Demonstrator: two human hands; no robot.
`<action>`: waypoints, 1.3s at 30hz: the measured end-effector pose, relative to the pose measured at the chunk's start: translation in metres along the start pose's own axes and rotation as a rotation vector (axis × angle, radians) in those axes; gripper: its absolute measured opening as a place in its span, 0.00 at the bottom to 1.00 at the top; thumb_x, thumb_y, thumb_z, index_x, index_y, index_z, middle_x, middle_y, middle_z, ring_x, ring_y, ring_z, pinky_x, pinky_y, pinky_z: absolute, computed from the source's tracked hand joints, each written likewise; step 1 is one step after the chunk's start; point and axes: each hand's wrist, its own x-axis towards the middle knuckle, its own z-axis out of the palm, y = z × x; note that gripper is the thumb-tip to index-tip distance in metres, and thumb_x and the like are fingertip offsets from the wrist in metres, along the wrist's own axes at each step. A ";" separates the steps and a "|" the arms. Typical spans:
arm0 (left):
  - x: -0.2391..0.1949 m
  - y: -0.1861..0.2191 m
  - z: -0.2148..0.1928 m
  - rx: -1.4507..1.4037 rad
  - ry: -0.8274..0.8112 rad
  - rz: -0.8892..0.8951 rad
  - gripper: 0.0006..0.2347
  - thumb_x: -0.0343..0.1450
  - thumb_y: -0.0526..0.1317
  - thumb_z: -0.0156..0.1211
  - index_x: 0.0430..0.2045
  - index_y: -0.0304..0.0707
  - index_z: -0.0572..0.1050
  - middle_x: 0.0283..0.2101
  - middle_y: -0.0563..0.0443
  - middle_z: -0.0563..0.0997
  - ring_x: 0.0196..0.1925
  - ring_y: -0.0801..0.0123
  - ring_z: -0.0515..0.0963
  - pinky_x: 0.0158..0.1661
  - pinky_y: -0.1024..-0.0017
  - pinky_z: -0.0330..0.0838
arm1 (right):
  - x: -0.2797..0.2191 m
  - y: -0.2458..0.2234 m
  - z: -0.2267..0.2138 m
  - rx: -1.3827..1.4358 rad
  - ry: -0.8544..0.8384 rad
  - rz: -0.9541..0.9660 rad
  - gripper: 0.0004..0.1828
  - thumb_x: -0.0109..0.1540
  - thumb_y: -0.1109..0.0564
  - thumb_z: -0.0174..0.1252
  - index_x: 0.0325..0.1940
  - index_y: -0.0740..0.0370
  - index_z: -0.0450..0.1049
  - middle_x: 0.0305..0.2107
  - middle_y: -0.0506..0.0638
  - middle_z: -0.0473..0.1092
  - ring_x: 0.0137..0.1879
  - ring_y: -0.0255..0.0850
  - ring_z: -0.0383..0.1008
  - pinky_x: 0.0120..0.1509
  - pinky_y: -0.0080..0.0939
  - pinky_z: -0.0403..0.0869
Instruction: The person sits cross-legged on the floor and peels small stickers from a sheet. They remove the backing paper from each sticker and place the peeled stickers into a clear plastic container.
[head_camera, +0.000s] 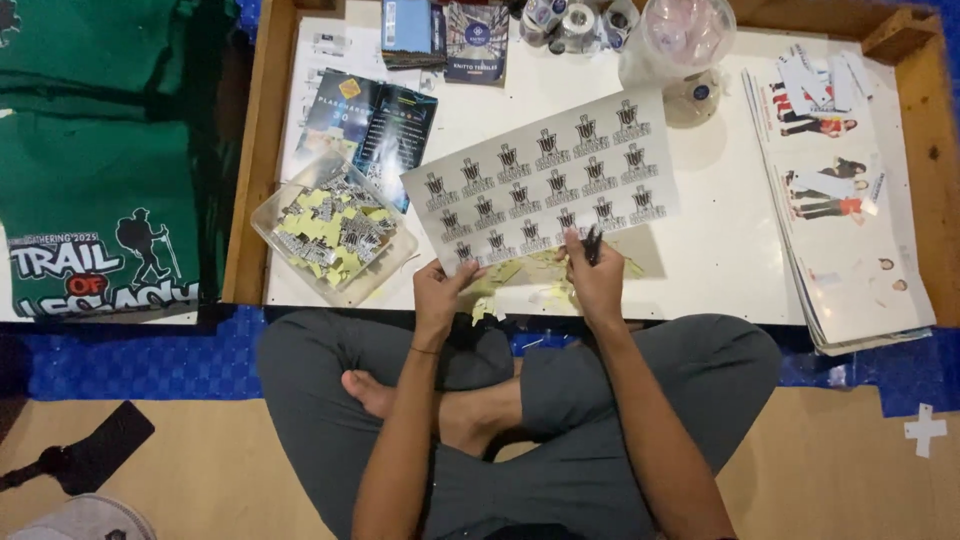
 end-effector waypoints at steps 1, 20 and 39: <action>0.004 -0.003 0.000 0.000 0.005 -0.001 0.12 0.69 0.31 0.68 0.41 0.17 0.77 0.36 0.29 0.84 0.39 0.48 0.86 0.41 0.57 0.83 | -0.002 0.005 0.000 0.000 -0.004 0.003 0.24 0.70 0.47 0.60 0.24 0.65 0.76 0.07 0.46 0.59 0.14 0.31 0.56 0.25 0.31 0.60; -0.004 -0.001 0.010 -0.065 0.103 -0.005 0.13 0.68 0.32 0.72 0.41 0.18 0.77 0.38 0.30 0.84 0.41 0.53 0.85 0.46 0.57 0.84 | -0.034 0.061 0.038 -0.099 -0.637 0.086 0.31 0.75 0.47 0.31 0.79 0.68 0.51 0.21 0.41 0.62 0.24 0.29 0.58 0.32 0.32 0.61; -0.012 0.010 0.015 -0.040 0.009 -0.024 0.14 0.67 0.29 0.71 0.39 0.11 0.76 0.37 0.22 0.82 0.42 0.45 0.83 0.45 0.52 0.82 | -0.030 0.052 0.041 0.045 -0.508 0.226 0.21 0.71 0.46 0.54 0.34 0.65 0.76 0.16 0.48 0.62 0.20 0.33 0.62 0.18 0.31 0.60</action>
